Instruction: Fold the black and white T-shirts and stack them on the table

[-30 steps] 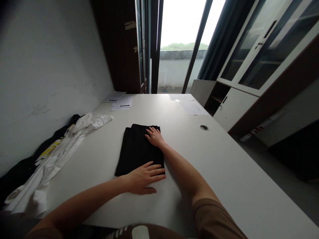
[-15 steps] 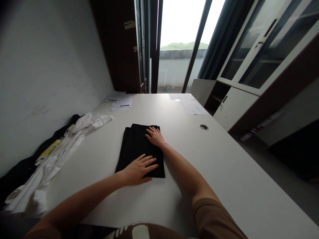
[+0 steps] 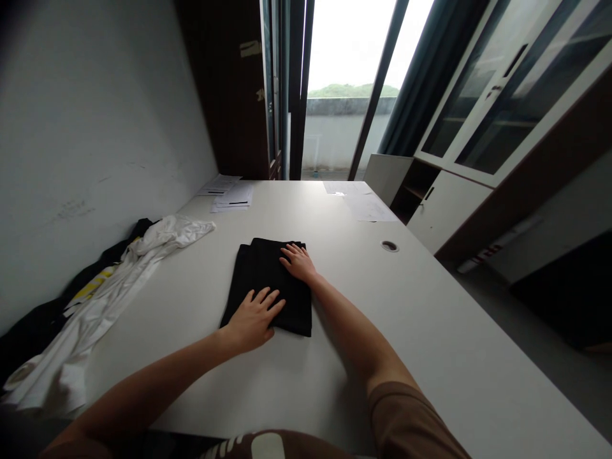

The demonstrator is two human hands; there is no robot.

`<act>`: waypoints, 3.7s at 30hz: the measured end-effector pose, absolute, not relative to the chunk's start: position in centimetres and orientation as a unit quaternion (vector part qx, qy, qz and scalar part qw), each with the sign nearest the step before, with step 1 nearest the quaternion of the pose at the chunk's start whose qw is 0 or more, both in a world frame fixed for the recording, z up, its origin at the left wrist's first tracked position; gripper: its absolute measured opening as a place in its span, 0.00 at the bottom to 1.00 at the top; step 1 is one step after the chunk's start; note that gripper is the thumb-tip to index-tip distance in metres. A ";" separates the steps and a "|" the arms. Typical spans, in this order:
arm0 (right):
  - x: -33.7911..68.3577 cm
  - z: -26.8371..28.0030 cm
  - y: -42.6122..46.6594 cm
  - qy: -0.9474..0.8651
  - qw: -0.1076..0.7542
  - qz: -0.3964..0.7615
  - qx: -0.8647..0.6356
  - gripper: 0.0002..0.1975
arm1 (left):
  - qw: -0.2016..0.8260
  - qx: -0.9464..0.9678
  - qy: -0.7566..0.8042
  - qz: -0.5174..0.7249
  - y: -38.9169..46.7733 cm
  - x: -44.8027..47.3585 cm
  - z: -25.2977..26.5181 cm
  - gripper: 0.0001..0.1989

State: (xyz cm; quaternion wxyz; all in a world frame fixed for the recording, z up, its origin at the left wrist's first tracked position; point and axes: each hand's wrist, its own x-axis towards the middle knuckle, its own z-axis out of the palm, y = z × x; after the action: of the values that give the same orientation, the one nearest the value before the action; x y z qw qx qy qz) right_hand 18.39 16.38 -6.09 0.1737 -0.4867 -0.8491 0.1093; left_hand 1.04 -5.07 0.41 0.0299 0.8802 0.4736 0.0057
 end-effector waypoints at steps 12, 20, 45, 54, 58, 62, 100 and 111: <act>19.0 -4.6 15.7 -0.794 0.179 0.004 -0.581 0.25 | 0.052 0.888 0.456 0.039 -5.5 0.9 -0.8 0.32; 22.6 -0.6 16.3 -0.722 -0.020 0.073 -0.688 0.31 | 0.083 0.886 0.444 0.102 -6.6 2.4 -2.7 0.33; 17.4 0.7 9.8 -0.847 0.015 0.107 -0.520 0.35 | 0.191 0.851 0.457 0.172 -7.2 3.1 -1.4 0.29; 21.9 -0.6 14.0 -0.820 0.110 0.135 -0.545 0.25 | 0.178 0.821 0.455 0.297 -5.2 1.6 0.9 0.19; 27.1 -0.5 15.4 -0.805 0.151 0.150 -0.554 0.26 | 0.147 0.817 0.450 0.331 -3.4 0.5 -1.0 0.16; 34.5 0.3 16.6 -0.764 0.153 0.122 -0.614 0.26 | 0.148 0.799 0.456 0.364 -1.8 -0.2 -2.3 0.15; 55.3 -2.1 16.2 -0.536 0.055 -0.062 -0.840 0.24 | 0.155 0.826 0.484 0.245 -1.3 -0.1 -3.8 0.12; 43.8 -7.2 14.5 -0.660 0.049 -0.033 -0.749 0.40 | 0.098 0.830 0.517 0.184 -0.1 -3.6 -3.8 0.19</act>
State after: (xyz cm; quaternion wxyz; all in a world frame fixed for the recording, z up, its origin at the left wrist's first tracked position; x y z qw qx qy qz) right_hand 43.79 14.53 -7.25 0.0495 -0.7488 -0.6601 -0.0332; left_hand -3.59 -0.15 -3.79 0.0976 0.8300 0.5173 0.1841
